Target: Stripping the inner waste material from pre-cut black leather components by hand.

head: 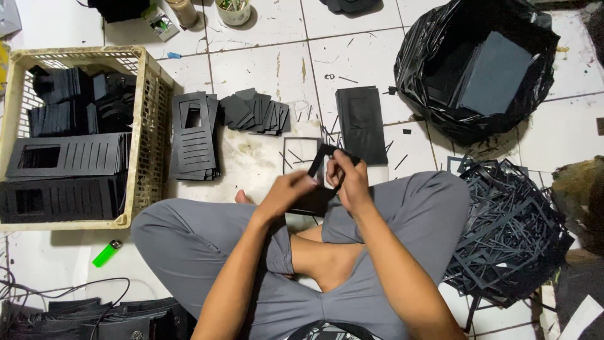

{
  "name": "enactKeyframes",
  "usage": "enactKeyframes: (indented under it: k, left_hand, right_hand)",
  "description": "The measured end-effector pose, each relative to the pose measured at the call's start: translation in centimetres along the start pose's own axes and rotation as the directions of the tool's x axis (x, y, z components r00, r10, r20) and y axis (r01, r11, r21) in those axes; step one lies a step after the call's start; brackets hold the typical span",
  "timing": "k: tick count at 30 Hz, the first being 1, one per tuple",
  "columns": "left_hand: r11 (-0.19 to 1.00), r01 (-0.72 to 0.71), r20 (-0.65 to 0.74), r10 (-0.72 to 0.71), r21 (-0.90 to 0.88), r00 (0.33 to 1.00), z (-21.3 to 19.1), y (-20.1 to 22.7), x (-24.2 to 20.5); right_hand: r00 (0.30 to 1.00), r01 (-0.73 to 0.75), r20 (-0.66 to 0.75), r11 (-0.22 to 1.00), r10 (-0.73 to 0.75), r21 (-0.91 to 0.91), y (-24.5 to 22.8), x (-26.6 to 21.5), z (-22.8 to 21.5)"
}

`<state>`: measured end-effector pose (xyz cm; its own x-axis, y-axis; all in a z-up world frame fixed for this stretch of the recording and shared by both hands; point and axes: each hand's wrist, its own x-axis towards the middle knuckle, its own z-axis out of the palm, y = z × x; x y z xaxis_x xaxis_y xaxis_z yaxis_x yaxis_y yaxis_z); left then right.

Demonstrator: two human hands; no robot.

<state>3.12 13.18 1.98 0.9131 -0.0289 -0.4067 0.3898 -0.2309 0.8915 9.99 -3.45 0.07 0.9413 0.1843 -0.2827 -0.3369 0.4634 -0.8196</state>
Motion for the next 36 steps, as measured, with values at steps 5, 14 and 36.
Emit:
enactKeyframes:
  k: [5, 14, 36]
  left_hand:
    - [0.992, -0.093, -0.081, 0.100, 0.089, 0.992, 1.2, -5.5, 2.4]
    - [0.901, -0.008, -0.482, -0.224, -0.433, 0.847, -0.2, -5.0, 2.2]
    - [0.531, -0.575, -0.774, -0.531, -0.622, 0.346, -7.4, -10.3, 3.2]
  right_hand:
    - [0.992, -0.123, -0.022, 0.991, 0.122, -0.045, -0.9, 0.6, -0.1]
    - [0.957, 0.047, 0.110, 0.229, 0.270, -0.972, 1.9, -2.0, 0.5]
    - [0.877, 0.362, 0.386, 0.134, 0.288, -0.922, 0.6, -4.1, -0.4]
